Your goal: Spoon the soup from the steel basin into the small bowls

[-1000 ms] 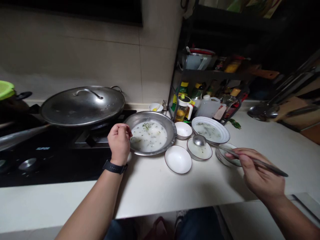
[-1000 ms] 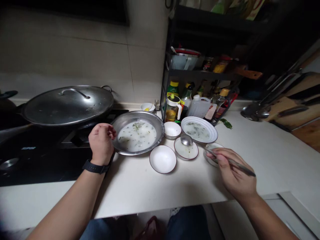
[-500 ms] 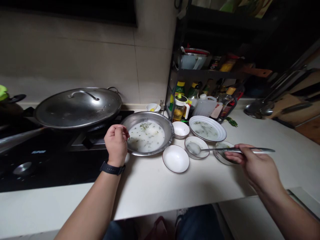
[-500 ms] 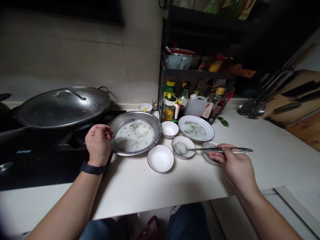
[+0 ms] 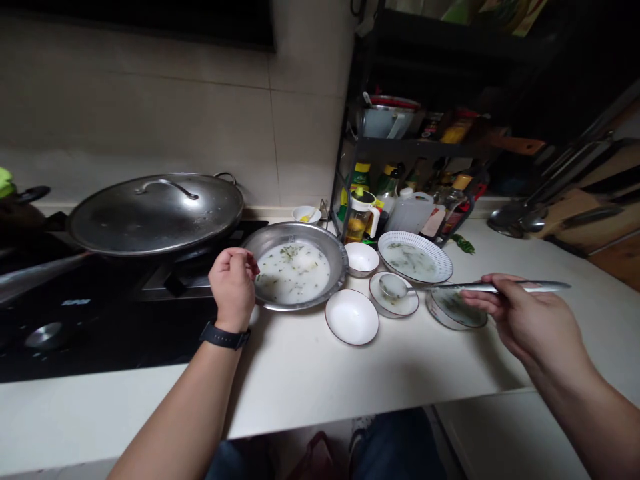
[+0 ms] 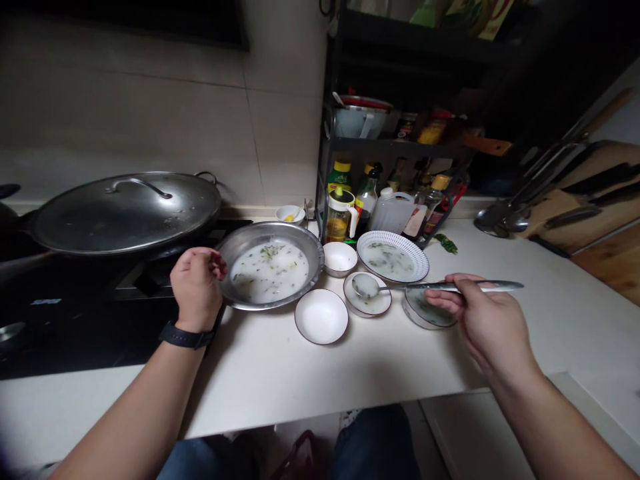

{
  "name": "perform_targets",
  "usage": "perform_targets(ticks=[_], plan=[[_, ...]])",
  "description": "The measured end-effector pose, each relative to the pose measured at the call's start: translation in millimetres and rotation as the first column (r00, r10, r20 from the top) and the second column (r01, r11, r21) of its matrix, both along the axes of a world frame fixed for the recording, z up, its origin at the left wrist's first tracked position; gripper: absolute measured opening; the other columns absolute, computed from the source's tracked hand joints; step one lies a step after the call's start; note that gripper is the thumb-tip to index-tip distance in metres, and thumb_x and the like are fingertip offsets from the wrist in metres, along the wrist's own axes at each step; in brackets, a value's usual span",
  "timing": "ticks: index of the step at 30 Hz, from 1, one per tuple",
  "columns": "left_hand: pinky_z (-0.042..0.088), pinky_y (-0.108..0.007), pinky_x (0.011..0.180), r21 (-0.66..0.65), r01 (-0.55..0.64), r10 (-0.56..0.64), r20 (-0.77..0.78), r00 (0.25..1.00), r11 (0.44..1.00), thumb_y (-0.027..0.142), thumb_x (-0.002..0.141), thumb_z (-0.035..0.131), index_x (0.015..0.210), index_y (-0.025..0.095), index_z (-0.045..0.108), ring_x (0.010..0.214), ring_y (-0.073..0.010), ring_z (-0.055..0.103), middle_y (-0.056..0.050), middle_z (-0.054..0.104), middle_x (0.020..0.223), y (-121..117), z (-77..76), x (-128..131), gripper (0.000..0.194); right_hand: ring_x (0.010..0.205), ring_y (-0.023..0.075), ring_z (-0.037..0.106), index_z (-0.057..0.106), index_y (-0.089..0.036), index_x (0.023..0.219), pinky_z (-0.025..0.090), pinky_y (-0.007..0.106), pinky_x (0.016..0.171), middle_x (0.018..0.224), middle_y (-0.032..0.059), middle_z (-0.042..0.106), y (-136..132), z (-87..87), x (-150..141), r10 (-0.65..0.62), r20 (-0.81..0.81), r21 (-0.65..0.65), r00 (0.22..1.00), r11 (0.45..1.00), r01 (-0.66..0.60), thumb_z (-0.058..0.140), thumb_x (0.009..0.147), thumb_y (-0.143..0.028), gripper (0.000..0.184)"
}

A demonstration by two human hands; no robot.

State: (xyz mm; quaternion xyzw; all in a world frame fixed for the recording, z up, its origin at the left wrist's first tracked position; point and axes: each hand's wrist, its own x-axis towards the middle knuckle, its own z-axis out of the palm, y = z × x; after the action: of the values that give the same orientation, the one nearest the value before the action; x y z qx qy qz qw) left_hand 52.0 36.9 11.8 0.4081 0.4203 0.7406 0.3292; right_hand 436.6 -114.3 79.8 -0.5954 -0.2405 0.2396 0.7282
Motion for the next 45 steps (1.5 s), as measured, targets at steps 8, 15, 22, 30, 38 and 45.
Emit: perform_targets(ticks=[8, 15, 22, 30, 38, 45], plan=[[0.035, -0.018, 0.043, 0.005, 0.008, -0.008, 0.008, 1.000, 1.000, 0.023, 0.080, 0.056, 0.073, 0.018, 0.059, 0.047, -0.0079, 0.051, 0.003, 0.058, 0.058, 0, -0.4, 0, 0.009, 0.051, 0.0228, 0.074, 0.068, -0.008, 0.071, 0.065, 0.026, 0.049, 0.069, 0.0039, 0.068, 21, 28.1, -16, 0.068, 0.028, 0.053, 0.997, 0.996, -0.070, 0.067, 0.070, -0.006, 0.002], [0.036, -0.018, 0.043, 0.004, 0.022, -0.022, 0.017, 1.000, 1.000, 0.024, 0.082, 0.057, 0.074, 0.019, 0.060, 0.047, -0.0080, 0.051, 0.003, 0.058, 0.059, -1, -1.4, 0, 0.011, 0.051, 0.0222, 0.074, 0.066, -0.008, 0.076, 0.063, 0.026, 0.050, 0.064, 0.0026, 0.065, 55, 37.9, -49, 0.212, 0.087, 0.035, 0.973, 0.976, -0.216, 0.069, 0.077, -0.011, 0.004], [0.037, -0.017, 0.044, 0.003, 0.023, -0.023, 0.029, 0.999, 1.000, 0.024, 0.083, 0.057, 0.073, 0.018, 0.060, 0.048, -0.0077, 0.051, 0.003, 0.057, 0.060, 0, -0.7, 0, 0.012, 0.053, 0.0177, 0.074, 0.062, -0.012, 0.080, 0.063, 0.024, 0.053, 0.065, 0.0017, 0.066, 94, 14.7, -98, 0.329, -0.005, -0.111, 0.944, 0.938, -0.327, 0.067, 0.088, -0.014, 0.010], [0.036, -0.018, 0.044, 0.001, 0.029, -0.029, 0.035, 0.999, 1.000, 0.024, 0.084, 0.057, 0.073, 0.018, 0.060, 0.049, -0.0078, 0.051, 0.003, 0.057, 0.060, -2, 0.7, 0, 0.013, 0.072, 0.0189, 0.078, 0.067, -0.018, 0.095, 0.067, 0.033, 0.071, 0.081, 0.0062, 0.076, 91, -29.2, -123, 0.515, 0.492, -0.116, 0.702, 0.838, -0.533, 0.065, 0.094, -0.044, 0.027], [0.037, -0.018, 0.044, 0.004, 0.031, -0.031, 0.027, 0.999, 1.000, 0.026, 0.084, 0.058, 0.073, 0.018, 0.059, 0.048, -0.0076, 0.051, 0.003, 0.057, 0.060, -1, -0.1, 0, 0.014, 0.103, 0.0209, 0.074, 0.070, -0.017, 0.113, 0.063, 0.034, 0.088, 0.113, 0.0147, 0.076, 67, -27.3, -120, 0.046, 0.920, -0.337, -0.388, 0.599, -0.727, 0.049, 0.091, -0.008, 0.032], [0.036, -0.018, 0.043, -0.001, 0.014, -0.014, 0.020, 1.000, 1.000, 0.027, 0.084, 0.059, 0.073, 0.019, 0.059, 0.048, -0.0078, 0.051, 0.003, 0.057, 0.061, 0, -1.6, 0, 0.014, 0.102, 0.0228, 0.075, 0.076, -0.027, 0.110, 0.063, 0.037, 0.090, 0.113, 0.0090, 0.078, 31, -7.5, -97, 0.218, 0.975, -0.143, 0.047, 0.776, -0.614, 0.062, 0.090, -0.014, 0.028]])
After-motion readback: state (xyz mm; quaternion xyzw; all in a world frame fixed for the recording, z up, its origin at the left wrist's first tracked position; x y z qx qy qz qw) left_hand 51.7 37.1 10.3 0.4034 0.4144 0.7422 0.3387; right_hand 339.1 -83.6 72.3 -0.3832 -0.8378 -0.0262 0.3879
